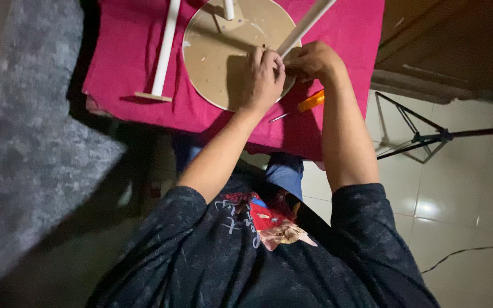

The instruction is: The person assembles a small round table by attaching white cylindrical legs to a circular tabletop using screws and a screwdriver. They align each leg, insert screws, and tighten them in sequence.

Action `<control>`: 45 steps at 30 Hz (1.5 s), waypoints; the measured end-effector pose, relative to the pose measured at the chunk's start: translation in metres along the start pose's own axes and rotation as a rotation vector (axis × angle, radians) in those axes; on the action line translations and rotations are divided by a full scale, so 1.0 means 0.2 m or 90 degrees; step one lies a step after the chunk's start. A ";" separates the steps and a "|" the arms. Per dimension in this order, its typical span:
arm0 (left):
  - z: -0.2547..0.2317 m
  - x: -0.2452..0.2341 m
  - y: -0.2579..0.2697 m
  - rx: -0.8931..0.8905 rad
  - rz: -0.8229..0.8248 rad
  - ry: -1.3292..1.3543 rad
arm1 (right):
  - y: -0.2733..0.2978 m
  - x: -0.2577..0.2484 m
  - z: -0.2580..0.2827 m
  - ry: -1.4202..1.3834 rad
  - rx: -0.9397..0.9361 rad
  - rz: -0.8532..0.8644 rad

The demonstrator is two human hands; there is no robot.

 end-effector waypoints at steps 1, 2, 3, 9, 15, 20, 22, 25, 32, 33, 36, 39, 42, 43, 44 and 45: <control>-0.01 0.02 -0.02 0.002 0.004 0.042 | -0.01 -0.03 -0.01 -0.040 0.001 0.002; -0.02 0.03 -0.03 0.005 0.008 0.083 | -0.02 -0.04 -0.02 -0.080 0.002 0.004; -0.01 0.03 -0.03 0.000 0.009 0.123 | -0.03 -0.03 -0.03 -0.117 0.001 0.013; 0.01 0.06 -0.03 0.046 -0.045 0.133 | -0.04 -0.01 -0.11 -0.180 -0.102 -0.012; 0.02 0.08 -0.04 -0.004 -0.041 0.151 | 0.01 -0.04 -0.09 -0.210 -0.064 -0.016; 0.02 0.06 -0.05 -0.013 -0.026 0.196 | 0.23 -0.12 -0.13 0.135 -0.236 -0.070; 0.02 0.06 -0.04 -0.015 -0.023 0.199 | 0.34 -0.11 -0.15 0.264 -0.280 -0.048; 0.02 0.06 -0.04 -0.020 -0.018 0.197 | 0.45 -0.06 -0.14 0.402 -0.254 -0.051; 0.00 0.04 -0.03 -0.017 -0.029 0.173 | 0.53 -0.07 -0.08 0.581 -0.166 -0.127; 0.00 0.04 -0.03 -0.021 -0.027 0.173 | 0.54 -0.10 -0.08 0.597 -0.179 -0.132; 0.01 0.04 -0.04 -0.009 -0.028 0.192 | 0.57 -0.24 -0.07 0.472 -0.179 -0.091; 0.02 0.05 -0.03 -0.049 -0.007 0.171 | 0.65 -0.36 -0.02 0.526 -0.243 -0.165; 0.03 0.04 -0.03 -0.017 -0.017 0.185 | 0.71 -0.39 0.07 0.426 -0.273 -0.244; 0.03 0.04 -0.03 -0.008 -0.020 0.181 | 0.72 -0.38 0.09 0.448 -0.289 -0.238; 0.03 0.04 -0.02 0.000 -0.024 0.176 | 0.71 -0.37 0.12 0.471 -0.306 -0.233; 0.03 0.05 -0.02 0.009 -0.027 0.171 | 0.71 -0.37 0.14 0.493 -0.323 -0.227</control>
Point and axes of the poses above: each hand's wrist, its own y-axis away from the middle knuckle, its own x-axis out of the palm, z = x × y, the point moved 1 cm from there along -y, towards the middle knuckle, and after that the axes turned 4 degrees about z, right-handed, at the moved point
